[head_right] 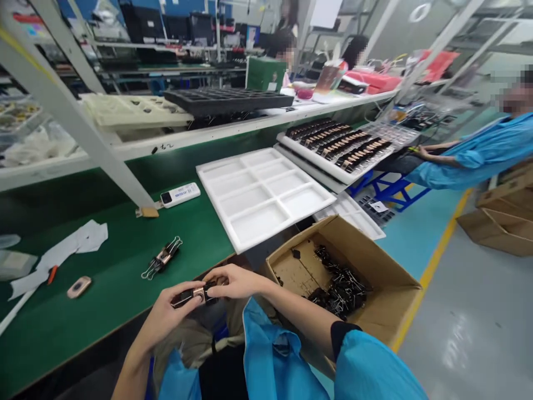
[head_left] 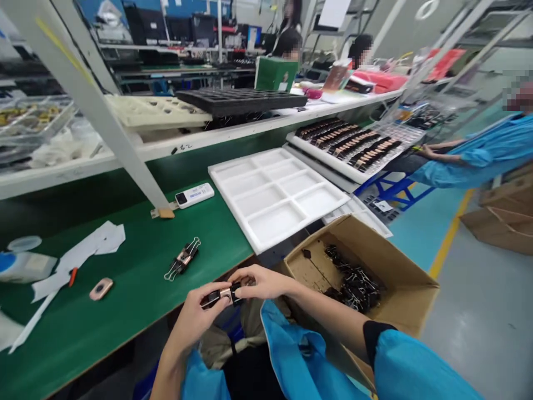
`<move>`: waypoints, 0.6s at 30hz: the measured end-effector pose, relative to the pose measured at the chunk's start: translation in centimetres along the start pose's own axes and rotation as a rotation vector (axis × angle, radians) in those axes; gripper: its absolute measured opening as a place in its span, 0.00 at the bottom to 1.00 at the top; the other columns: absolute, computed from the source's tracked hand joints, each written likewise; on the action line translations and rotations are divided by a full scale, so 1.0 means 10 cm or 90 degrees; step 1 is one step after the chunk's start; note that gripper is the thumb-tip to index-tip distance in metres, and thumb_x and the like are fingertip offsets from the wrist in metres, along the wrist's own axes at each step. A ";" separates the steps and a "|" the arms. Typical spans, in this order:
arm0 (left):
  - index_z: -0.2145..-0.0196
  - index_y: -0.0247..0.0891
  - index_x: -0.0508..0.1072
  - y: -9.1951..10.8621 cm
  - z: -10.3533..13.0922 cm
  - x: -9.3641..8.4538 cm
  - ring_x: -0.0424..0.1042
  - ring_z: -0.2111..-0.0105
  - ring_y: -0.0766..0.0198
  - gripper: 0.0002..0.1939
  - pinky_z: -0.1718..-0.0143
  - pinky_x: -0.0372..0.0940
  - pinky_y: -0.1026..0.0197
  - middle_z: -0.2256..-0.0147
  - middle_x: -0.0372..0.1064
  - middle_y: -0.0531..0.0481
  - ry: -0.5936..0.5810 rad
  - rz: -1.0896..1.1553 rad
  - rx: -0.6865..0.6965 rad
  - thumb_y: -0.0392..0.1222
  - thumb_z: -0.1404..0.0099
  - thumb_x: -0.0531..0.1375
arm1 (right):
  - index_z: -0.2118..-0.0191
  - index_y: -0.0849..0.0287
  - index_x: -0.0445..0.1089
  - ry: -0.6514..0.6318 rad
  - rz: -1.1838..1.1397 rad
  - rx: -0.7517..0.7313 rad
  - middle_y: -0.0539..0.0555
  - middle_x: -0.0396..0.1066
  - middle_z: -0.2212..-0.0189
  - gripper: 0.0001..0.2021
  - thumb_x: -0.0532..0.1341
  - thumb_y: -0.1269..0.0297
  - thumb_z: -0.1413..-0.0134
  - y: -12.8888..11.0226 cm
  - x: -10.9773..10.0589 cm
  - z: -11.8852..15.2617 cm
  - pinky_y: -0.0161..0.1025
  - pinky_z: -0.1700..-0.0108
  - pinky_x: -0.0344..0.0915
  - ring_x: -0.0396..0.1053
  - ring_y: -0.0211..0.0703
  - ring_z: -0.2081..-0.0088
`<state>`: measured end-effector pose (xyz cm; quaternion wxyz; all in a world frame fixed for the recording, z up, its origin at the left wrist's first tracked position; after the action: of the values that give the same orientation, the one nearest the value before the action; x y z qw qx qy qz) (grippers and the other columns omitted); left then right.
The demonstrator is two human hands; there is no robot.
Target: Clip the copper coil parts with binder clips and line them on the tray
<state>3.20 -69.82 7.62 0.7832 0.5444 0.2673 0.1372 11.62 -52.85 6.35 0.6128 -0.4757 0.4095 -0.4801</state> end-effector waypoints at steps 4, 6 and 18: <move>0.44 0.47 0.76 0.36 -0.17 0.06 0.79 0.55 0.56 0.23 0.52 0.75 0.57 0.53 0.79 0.46 -0.033 -0.028 0.052 0.53 0.36 0.65 | 0.52 0.62 0.76 0.016 -0.066 0.015 0.52 0.75 0.68 0.22 0.71 0.50 0.45 -0.10 -0.18 0.08 0.32 0.69 0.67 0.71 0.36 0.72; 0.42 0.47 0.74 0.44 -0.21 -0.07 0.78 0.52 0.55 0.25 0.50 0.74 0.56 0.48 0.76 0.44 0.043 -0.018 0.100 0.54 0.35 0.64 | 0.55 0.63 0.75 0.038 -0.120 0.033 0.51 0.75 0.69 0.24 0.73 0.48 0.49 -0.11 -0.33 0.15 0.32 0.71 0.68 0.71 0.37 0.73; 0.59 0.46 0.80 -0.91 0.24 -1.46 0.79 0.58 0.45 0.19 0.52 0.75 0.43 0.60 0.81 0.47 0.639 -0.157 -0.230 0.61 0.40 0.62 | 0.59 0.64 0.77 0.773 0.036 -0.002 0.59 0.77 0.65 0.21 0.70 0.51 0.53 -0.07 -3.62 0.87 0.35 0.70 0.65 0.69 0.40 0.70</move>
<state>-8.12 -82.42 3.72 0.6508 0.2334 0.6422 0.3309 12.46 -15.81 10.50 0.2814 -0.1064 0.6993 -0.6484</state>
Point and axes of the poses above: each hand's wrist, its own z-axis away from the middle knuckle, its own x-axis out of the palm, y = z × x, the point moved 5 cm from there along -z, towards the middle knuckle
